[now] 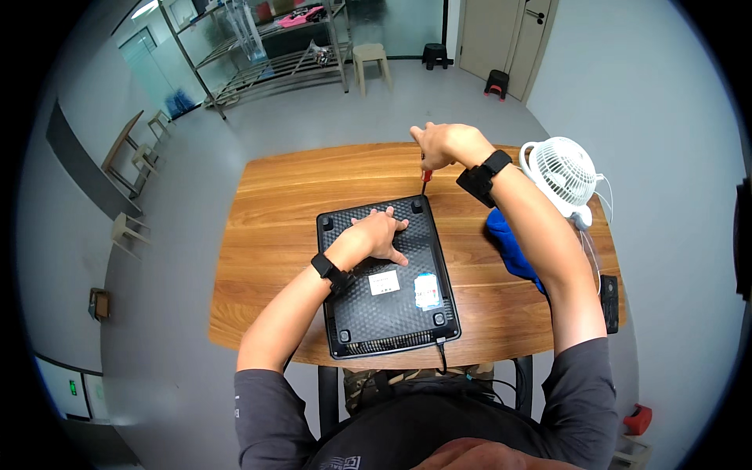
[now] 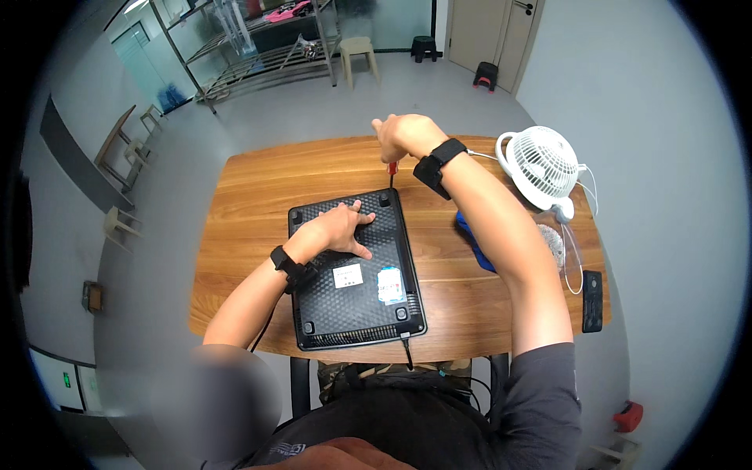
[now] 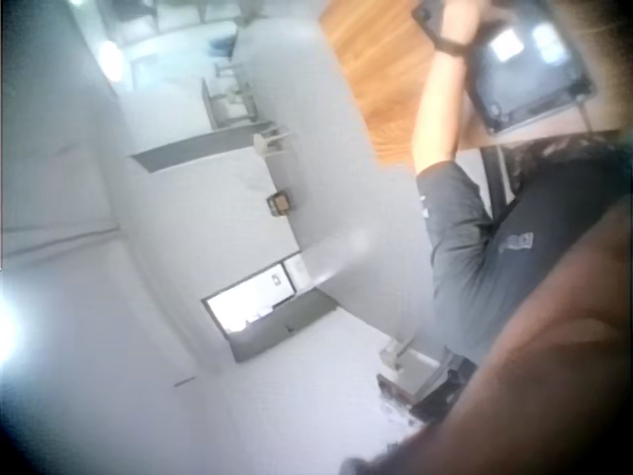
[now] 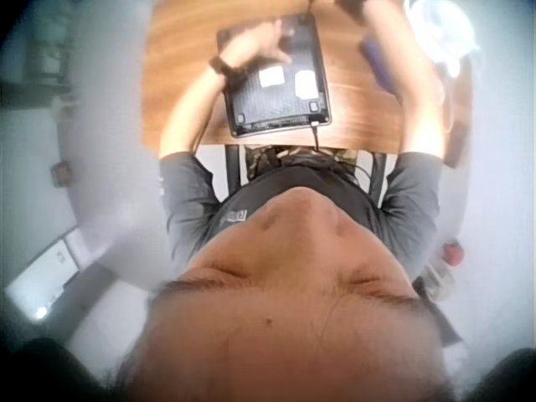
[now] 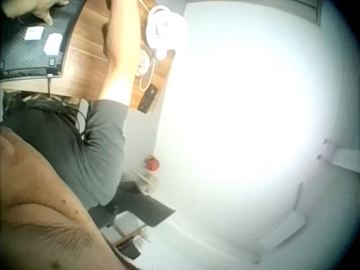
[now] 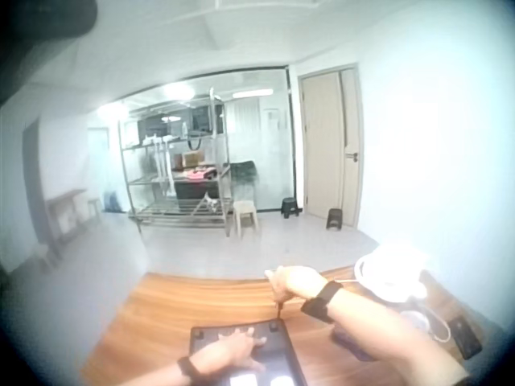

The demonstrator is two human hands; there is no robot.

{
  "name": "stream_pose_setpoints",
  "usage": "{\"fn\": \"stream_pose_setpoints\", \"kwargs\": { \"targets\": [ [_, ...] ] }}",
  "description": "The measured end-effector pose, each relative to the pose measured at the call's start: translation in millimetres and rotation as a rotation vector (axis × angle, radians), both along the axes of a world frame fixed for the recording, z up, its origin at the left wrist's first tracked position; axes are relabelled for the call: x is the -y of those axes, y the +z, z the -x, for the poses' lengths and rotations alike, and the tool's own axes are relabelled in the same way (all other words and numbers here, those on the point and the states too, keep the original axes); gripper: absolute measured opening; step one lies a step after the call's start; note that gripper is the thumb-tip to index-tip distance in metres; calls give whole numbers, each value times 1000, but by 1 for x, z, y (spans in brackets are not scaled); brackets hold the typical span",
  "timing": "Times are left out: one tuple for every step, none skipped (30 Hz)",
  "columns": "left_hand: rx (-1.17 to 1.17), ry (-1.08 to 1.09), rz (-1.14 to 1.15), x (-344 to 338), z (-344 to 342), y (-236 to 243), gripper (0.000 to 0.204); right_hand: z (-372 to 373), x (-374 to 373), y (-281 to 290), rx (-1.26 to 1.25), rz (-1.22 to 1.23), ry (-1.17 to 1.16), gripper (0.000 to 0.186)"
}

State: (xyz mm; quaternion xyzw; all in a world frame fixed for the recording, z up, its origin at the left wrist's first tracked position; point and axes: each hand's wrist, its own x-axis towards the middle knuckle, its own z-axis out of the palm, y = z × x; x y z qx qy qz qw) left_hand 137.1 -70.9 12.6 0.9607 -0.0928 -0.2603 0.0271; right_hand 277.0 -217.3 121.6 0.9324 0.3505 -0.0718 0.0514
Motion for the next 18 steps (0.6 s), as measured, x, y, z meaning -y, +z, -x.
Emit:
{"fn": "stream_pose_setpoints", "kwargs": {
  "targets": [
    [2, 3, 10, 2, 1, 3, 112, 1, 7, 1, -22, -55, 41, 46],
    [12, -5, 11, 1, 0, 5, 111, -5, 7, 3, -118, -34, 32, 52],
    [16, -10, 15, 0, 0, 3, 110, -11, 4, 7, -221, -9, 26, 57],
    [19, -14, 19, 0, 0, 1, 110, -12, 3, 9, -324, 16, 21, 63],
    [30, -13, 18, -1, 1, -1, 108, -9, 7, 8, -293, -30, 6, 40],
    [24, -10, 14, 1, 2, 1, 108, -9, 6, 7, -292, -22, -8, 34],
    [17, -6, 10, 3, 3, 5, 108, -10, 5, 5, -290, -15, -20, 30],
    [11, -2, 5, 4, 4, 7, 107, -9, 3, 4, -288, -7, -32, 29],
    [17, 2, 8, 4, 4, 6, 108, -4, 2, 8, -221, 12, -25, 37],
    [13, 4, 10, 4, 4, 5, 108, -4, 1, 5, -159, -10, -14, 36],
    [10, 5, 11, 4, 4, 4, 108, -6, -1, -1, -97, -32, -4, 35],
    [12, 3, 9, 4, 4, 5, 108, -9, -1, -4, -29, -57, 3, 35],
    [13, 1, 9, 4, 3, 5, 109, -13, -3, -10, -8, -48, -4, 36],
    [13, -1, 10, 5, 3, 5, 109, -17, -5, -17, 13, -39, -12, 36],
    [16, 0, 9, 5, 3, 6, 109, -16, -9, -17, 35, -31, -17, 37],
    [18, -1, 8, 5, 3, 6, 110, -15, -11, -15, 17, -7, -20, 34],
    [14, 3, 7, 5, 3, 6, 110, -14, -13, -14, -2, 16, -24, 31],
    [10, 9, 5, 4, 3, 7, 110, -10, -14, -11, -21, 39, -25, 29]
  ]
}}
